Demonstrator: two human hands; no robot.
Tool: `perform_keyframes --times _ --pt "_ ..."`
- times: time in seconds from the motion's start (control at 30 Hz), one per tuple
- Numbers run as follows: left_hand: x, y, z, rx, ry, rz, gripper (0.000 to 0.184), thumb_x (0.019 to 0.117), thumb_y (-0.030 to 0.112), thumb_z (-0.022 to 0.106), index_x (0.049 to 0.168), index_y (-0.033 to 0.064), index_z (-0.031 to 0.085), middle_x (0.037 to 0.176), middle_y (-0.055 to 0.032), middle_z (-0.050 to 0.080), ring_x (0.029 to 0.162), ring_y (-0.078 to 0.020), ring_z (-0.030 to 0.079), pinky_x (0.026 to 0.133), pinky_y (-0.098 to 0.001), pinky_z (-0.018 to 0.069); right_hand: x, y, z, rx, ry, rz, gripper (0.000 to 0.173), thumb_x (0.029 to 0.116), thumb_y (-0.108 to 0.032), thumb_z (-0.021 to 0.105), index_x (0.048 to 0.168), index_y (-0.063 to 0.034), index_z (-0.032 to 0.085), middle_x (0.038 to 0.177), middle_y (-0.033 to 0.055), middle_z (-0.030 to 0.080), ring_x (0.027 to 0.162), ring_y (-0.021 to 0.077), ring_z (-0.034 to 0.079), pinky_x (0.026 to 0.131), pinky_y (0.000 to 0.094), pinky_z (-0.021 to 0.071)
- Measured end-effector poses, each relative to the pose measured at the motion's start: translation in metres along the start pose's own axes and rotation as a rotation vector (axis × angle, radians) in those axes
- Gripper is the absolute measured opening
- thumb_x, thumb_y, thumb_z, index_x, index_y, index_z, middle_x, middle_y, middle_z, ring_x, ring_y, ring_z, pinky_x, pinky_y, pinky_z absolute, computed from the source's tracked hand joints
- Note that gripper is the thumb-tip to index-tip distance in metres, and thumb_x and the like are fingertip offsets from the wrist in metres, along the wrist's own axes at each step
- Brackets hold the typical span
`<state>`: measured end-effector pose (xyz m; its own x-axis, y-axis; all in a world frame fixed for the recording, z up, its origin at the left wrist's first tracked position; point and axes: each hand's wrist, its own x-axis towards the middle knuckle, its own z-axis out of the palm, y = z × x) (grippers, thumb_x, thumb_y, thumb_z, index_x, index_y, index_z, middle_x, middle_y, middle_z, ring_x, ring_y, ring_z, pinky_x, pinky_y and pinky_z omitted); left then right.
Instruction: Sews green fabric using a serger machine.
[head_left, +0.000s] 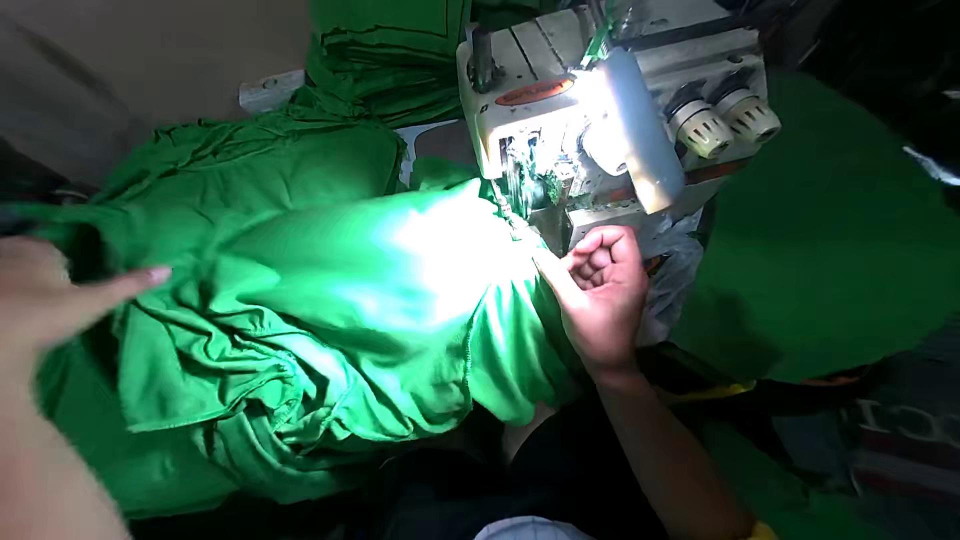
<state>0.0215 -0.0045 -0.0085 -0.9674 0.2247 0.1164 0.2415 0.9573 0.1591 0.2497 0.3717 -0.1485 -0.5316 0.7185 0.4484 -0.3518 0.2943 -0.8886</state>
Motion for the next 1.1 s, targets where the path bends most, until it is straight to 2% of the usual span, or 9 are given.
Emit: perform_keyframes --times 0.07,0.13,0.27,0.47,0.57,0.7,0.8,0.87,1.1 --pt "-0.062 0.035 0.017 -0.115 0.108 0.229 0.060 0.1005 0.037 0.061 0.131 -0.0142 0.049 0.121 -0.0350 0.059 0.108 -0.0435 0.062 0.092 -0.0619 0.0497 0.006 0.002 0.001 -0.005 -0.019 0.013 0.031 0.0822 0.001 0.075 0.098 -0.0114 0.051 0.070 -0.0107 0.054 0.057 -0.0081 0.051 0.053 0.0078 0.0456" --pt "-0.143 0.099 0.044 -0.437 -0.097 0.431 0.032 0.1021 0.038 0.058 0.104 0.0055 0.063 0.086 -0.0020 0.066 0.075 -0.0029 0.065 0.065 -0.0234 0.0566 0.010 0.005 0.001 0.003 -0.031 0.019 0.030 0.0826 0.000 0.074 0.098 -0.0112 0.052 0.070 -0.0110 0.053 0.056 -0.0085 0.049 0.052 0.0072 0.0438" --pt "-0.233 0.154 0.165 -1.166 -1.026 0.255 0.045 0.0971 0.032 0.065 0.121 -0.0063 0.063 0.112 -0.0130 0.072 0.093 -0.0151 0.072 0.080 -0.0317 0.0595 0.011 0.004 -0.004 -0.014 -0.066 0.054 0.027 0.0864 -0.003 0.074 0.104 -0.0100 0.054 0.072 -0.0108 0.058 0.058 -0.0075 0.053 0.055 0.0082 0.0458" --pt "-0.240 0.195 0.139 -1.880 -0.349 -0.717 0.034 0.1107 0.016 0.024 0.121 0.0057 0.055 0.105 -0.0073 0.074 0.097 -0.0214 0.073 0.086 -0.0415 0.0615 0.000 -0.009 -0.034 -0.052 -0.211 0.259 0.027 0.0902 -0.001 0.069 0.113 -0.0048 0.055 0.078 -0.0064 0.065 0.065 -0.0049 0.061 0.063 0.0120 0.0515" --pt "-0.227 0.186 0.070 -1.708 -0.069 -0.381 0.031 0.1073 0.018 0.038 0.100 0.0177 0.068 0.093 0.0053 0.077 0.090 -0.0065 0.073 0.082 -0.0291 0.0623 0.005 -0.012 -0.039 0.089 -0.224 0.367 0.025 0.0920 0.002 0.065 0.113 -0.0055 0.054 0.080 -0.0055 0.066 0.069 -0.0015 0.064 0.067 0.0166 0.0551" --pt "-0.161 0.159 0.053 -1.632 -0.167 0.066 0.055 0.0920 0.073 0.047 0.109 0.0283 0.073 0.100 0.0063 0.074 0.094 -0.0112 0.072 0.079 -0.0369 0.0614 0.006 -0.026 -0.033 0.517 -0.203 0.702 0.009 0.1047 -0.001 0.047 0.108 -0.0094 0.051 0.083 0.0009 0.066 0.070 0.0079 0.066 0.067 0.0261 0.0581" --pt "-0.182 0.190 0.097 -1.505 -0.225 -0.265 0.035 0.1109 0.032 0.030 0.115 0.0082 0.056 0.092 -0.0007 0.072 0.083 -0.0129 0.072 0.071 -0.0344 0.0622 -0.005 -0.027 -0.028 0.578 -0.187 0.804 0.005 0.1047 -0.003 0.048 0.104 -0.0071 0.047 0.085 0.0040 0.064 0.073 0.0111 0.066 0.067 0.0290 0.0582" --pt "-0.200 0.195 0.128 -1.378 -0.027 -0.312 0.011 0.1033 0.005 0.045 0.108 0.0044 0.055 0.082 0.0039 0.066 0.073 -0.0036 0.067 0.065 -0.0223 0.0586 -0.019 -0.025 -0.025 0.486 -0.204 0.786 0.012 0.0991 0.002 0.057 0.104 -0.0048 0.048 0.086 0.0029 0.063 0.072 0.0075 0.063 0.065 0.0237 0.0552" --pt "-0.211 0.171 0.150 -0.908 0.472 0.133 0.007 0.0896 0.002 0.068 0.094 -0.0028 0.067 0.088 0.0034 0.070 0.074 0.0089 0.064 0.067 -0.0089 0.0545 -0.044 -0.005 -0.026 0.240 -0.201 0.469 0.012 0.0908 0.001 0.069 0.097 -0.0036 0.060 0.085 -0.0015 0.068 0.074 0.0009 0.066 0.069 0.0168 0.0569"
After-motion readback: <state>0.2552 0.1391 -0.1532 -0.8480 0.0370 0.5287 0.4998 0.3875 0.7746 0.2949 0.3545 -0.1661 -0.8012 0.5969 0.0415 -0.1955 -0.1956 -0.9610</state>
